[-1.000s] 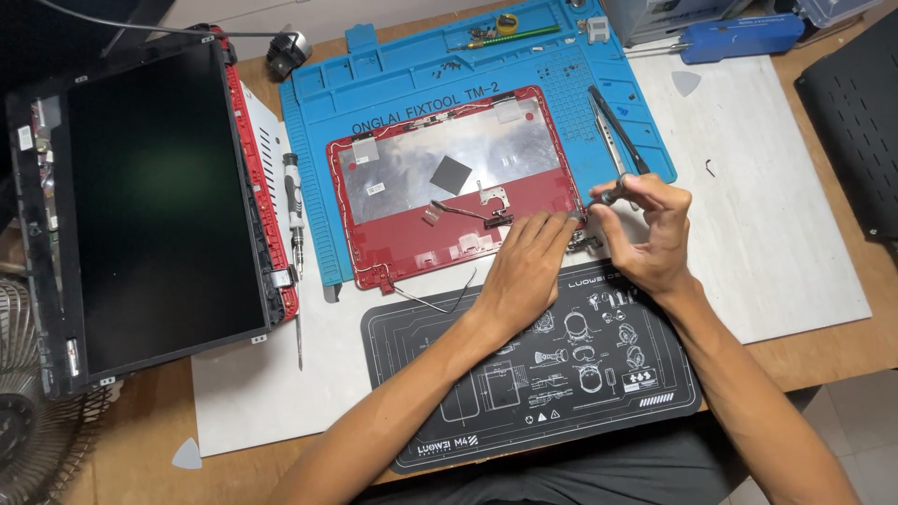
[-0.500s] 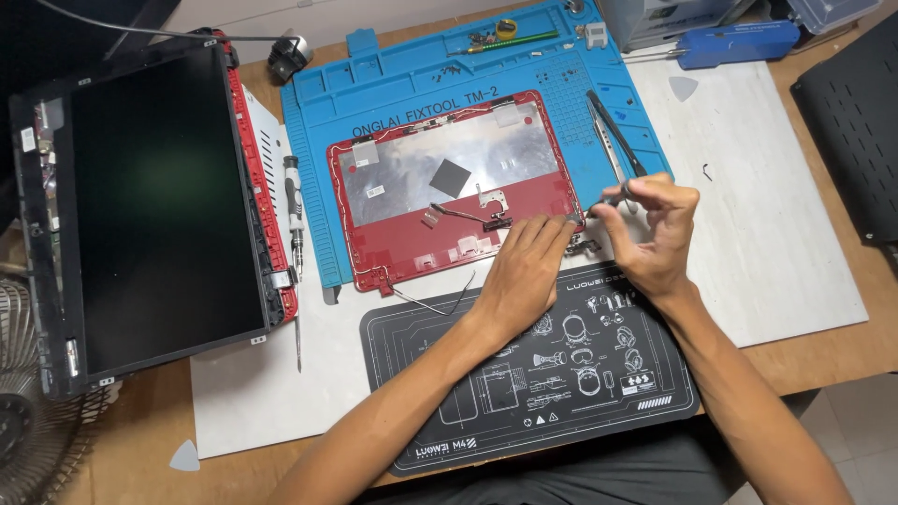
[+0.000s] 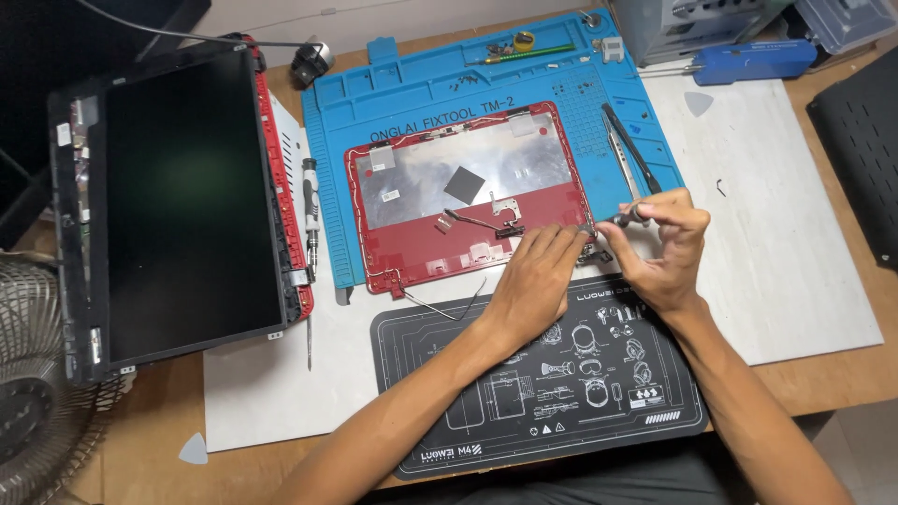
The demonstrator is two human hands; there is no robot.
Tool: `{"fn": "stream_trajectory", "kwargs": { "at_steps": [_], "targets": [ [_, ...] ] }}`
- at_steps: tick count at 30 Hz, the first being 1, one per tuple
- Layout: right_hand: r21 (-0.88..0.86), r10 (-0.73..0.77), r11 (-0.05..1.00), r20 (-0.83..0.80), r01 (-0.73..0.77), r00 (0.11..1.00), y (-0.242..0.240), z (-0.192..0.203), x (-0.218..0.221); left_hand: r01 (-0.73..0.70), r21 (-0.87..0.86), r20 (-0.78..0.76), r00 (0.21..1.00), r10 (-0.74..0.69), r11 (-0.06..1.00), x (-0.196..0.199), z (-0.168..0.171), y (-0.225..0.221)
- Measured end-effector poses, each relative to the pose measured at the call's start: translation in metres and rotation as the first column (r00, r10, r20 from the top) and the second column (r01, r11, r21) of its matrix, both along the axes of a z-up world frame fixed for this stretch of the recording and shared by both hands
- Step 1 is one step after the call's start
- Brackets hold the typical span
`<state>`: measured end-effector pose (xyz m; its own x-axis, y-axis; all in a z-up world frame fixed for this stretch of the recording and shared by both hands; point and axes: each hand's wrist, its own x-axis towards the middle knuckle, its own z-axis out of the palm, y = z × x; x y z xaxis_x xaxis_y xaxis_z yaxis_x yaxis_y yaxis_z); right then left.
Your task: Disassembling a laptop screen assembly, prying off the bezel and managing internal wiring on a repair bench.
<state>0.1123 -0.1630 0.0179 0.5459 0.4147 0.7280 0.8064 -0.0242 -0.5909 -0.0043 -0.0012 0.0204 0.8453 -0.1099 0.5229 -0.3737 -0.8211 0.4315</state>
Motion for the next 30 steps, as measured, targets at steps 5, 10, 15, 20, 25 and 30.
{"fn": "stream_trajectory", "kwargs": {
  "at_steps": [5,10,15,20,25,30],
  "targets": [
    [-0.015,0.014,1.000,-0.032,-0.014,0.999,0.008,0.009,-0.007,-0.009,0.013,0.032,0.999,0.009,1.000,0.001,-0.007,0.000],
    [-0.037,0.014,0.999,-0.023,-0.015,1.000,0.012,0.022,-0.013,-0.010,0.019,0.036,0.999,0.010,1.000,0.001,-0.009,0.000],
    [0.018,-0.004,1.000,-0.032,0.004,0.999,0.000,-0.012,0.003,-0.011,0.019,0.024,1.000,0.010,1.000,0.000,-0.008,-0.001],
    [-0.013,0.026,1.000,-0.047,-0.027,0.999,0.014,0.019,-0.011,-0.016,0.019,0.028,0.999,0.016,1.000,0.000,-0.004,0.000],
    [0.001,-0.006,1.000,-0.052,0.006,0.999,0.008,0.010,-0.008,-0.009,0.010,0.022,1.000,0.009,1.000,0.000,-0.008,-0.001],
    [-0.011,-0.011,1.000,-0.069,0.010,0.998,0.009,0.002,-0.006,-0.018,0.021,0.029,0.999,0.018,1.000,0.000,-0.011,-0.002]
  ]
}}
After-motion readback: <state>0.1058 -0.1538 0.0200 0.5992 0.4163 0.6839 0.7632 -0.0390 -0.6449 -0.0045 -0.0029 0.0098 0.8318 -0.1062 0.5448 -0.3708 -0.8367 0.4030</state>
